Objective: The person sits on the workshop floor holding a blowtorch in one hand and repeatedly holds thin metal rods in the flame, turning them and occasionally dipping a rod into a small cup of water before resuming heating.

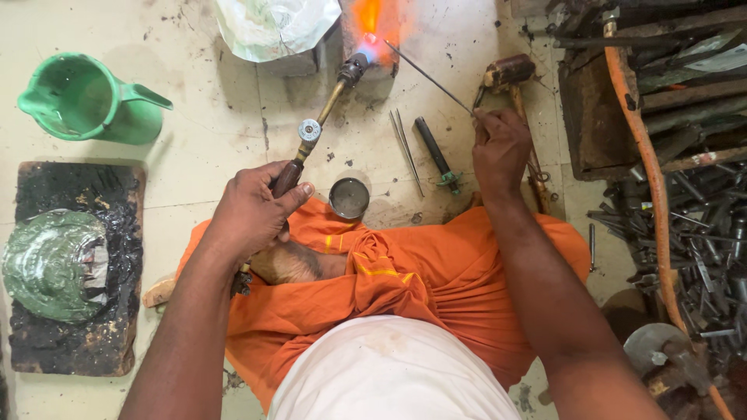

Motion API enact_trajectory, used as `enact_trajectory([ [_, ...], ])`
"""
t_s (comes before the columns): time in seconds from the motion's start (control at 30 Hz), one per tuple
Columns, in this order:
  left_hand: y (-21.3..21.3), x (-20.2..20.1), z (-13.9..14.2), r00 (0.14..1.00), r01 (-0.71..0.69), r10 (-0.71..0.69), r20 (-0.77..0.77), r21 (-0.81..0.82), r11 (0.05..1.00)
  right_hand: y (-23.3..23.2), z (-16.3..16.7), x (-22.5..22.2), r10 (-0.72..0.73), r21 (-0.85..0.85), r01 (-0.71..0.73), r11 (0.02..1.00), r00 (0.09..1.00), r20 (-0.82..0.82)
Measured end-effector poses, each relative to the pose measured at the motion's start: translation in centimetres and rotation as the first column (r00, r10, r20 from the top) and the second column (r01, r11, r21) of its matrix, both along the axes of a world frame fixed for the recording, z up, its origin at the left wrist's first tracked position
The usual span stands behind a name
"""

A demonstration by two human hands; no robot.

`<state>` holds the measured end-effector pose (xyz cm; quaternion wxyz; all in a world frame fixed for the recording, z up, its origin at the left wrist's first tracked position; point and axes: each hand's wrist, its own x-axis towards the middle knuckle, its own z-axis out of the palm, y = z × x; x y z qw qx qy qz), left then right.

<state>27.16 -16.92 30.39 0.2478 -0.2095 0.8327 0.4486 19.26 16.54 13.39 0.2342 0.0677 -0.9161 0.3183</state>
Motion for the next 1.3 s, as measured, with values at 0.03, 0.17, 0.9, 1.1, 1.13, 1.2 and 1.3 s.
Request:
enact_trajectory([
  [0.03, 0.0, 0.0, 0.0, 1.000, -0.001, 0.001, 0.000, 0.006, 1.000, -0.1, -0.1, -0.1, 0.005, -0.031, -0.004, 1.000, 1.000, 0.021],
  [0.17, 0.0, -0.1, -0.1, 1.000, 0.006, -0.006, -0.001, 0.009, 1.000, -0.1, -0.6, -0.3, -0.008, -0.011, 0.009, 1.000, 0.998, 0.060],
  [0.9, -0.1, 0.0, -0.2, 1.000, 0.011, -0.011, 0.004, -0.010, 1.000, -0.2, -1.1, -0.5, -0.007, -0.012, 0.007, 1.000, 1.000, 0.029],
  [1.1, -0.1, 0.1, -0.2, 1.000, 0.009, -0.009, -0.001, -0.010, 1.000, -0.3, -1.2, -0.4, -0.014, -0.019, 0.016, 1.000, 0.997, 0.076],
  [1.13, -0.1, 0.1, -0.2, 1.000, 0.005, -0.005, 0.001, -0.009, 1.000, -0.3, -1.2, -0.4, -0.016, -0.035, 0.019, 0.999, 0.996, 0.093],
  [1.2, -0.1, 0.1, -0.2, 1.000, -0.001, 0.001, 0.006, -0.006, 1.000, -0.3, -1.3, -0.4, -0.019, -0.041, 0.023, 0.999, 0.994, 0.106],
  [1.3, -0.1, 0.1, -0.2, 1.000, 0.002, -0.002, 0.001, -0.006, 1.000, -0.3, -1.2, -0.4, -0.025, -0.014, 0.026, 1.000, 0.995, 0.097],
])
